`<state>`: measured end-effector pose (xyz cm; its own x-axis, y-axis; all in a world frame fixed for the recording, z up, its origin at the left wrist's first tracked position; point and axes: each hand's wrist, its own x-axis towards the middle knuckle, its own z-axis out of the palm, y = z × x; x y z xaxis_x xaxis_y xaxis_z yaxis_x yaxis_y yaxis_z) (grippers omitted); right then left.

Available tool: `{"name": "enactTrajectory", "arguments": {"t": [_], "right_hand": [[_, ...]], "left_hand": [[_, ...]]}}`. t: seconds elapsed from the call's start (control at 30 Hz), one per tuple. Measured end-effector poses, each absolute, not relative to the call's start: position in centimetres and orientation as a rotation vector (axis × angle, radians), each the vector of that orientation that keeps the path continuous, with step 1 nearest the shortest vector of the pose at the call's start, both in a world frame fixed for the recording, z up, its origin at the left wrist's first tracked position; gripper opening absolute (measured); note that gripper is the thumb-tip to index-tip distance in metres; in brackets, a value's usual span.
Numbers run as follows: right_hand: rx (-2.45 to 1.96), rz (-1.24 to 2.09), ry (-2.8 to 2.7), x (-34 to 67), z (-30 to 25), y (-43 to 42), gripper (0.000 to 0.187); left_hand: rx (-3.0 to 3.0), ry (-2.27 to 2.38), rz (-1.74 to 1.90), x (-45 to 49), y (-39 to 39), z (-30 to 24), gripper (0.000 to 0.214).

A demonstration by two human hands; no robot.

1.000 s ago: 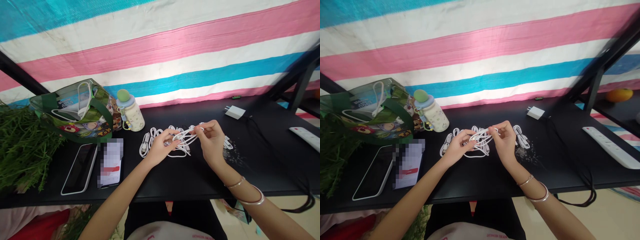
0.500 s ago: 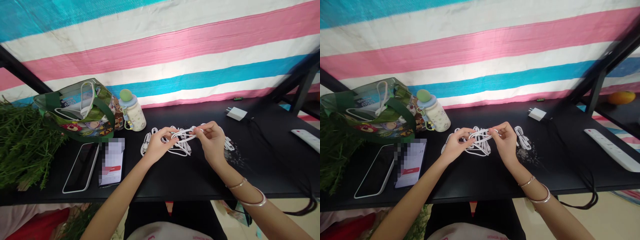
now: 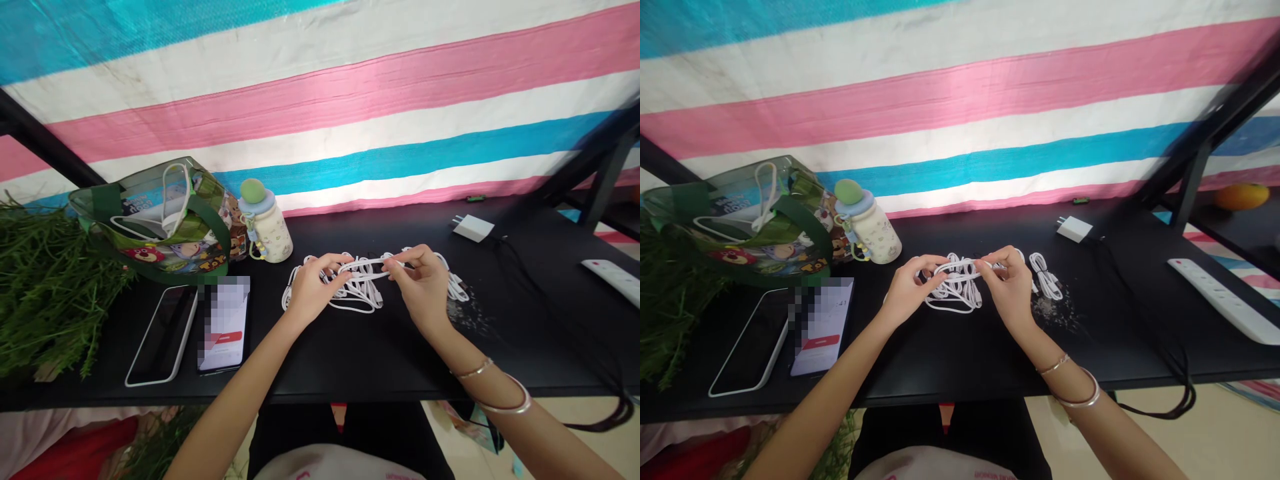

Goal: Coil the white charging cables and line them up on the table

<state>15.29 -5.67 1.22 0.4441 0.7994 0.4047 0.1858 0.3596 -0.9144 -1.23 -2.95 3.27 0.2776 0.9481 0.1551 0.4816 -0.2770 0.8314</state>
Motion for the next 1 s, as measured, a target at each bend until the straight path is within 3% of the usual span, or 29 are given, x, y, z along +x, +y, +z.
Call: {"name": "enactTrajectory", "arguments": {"t": [0.63,1.0], "right_hand": [[-1.023,0.719,-1.078,15.40,1.58,-5.51,0.030],[-1.023,0.790,-1.008,15.26,1.53,-5.50,0.043]], "left_hand": [[1.700,1.005,1.019,-1.23,-2.75,2.48,0.009],[1.687,0.879,0.807,-1.41,-3.05,2.52,0.021]]}}
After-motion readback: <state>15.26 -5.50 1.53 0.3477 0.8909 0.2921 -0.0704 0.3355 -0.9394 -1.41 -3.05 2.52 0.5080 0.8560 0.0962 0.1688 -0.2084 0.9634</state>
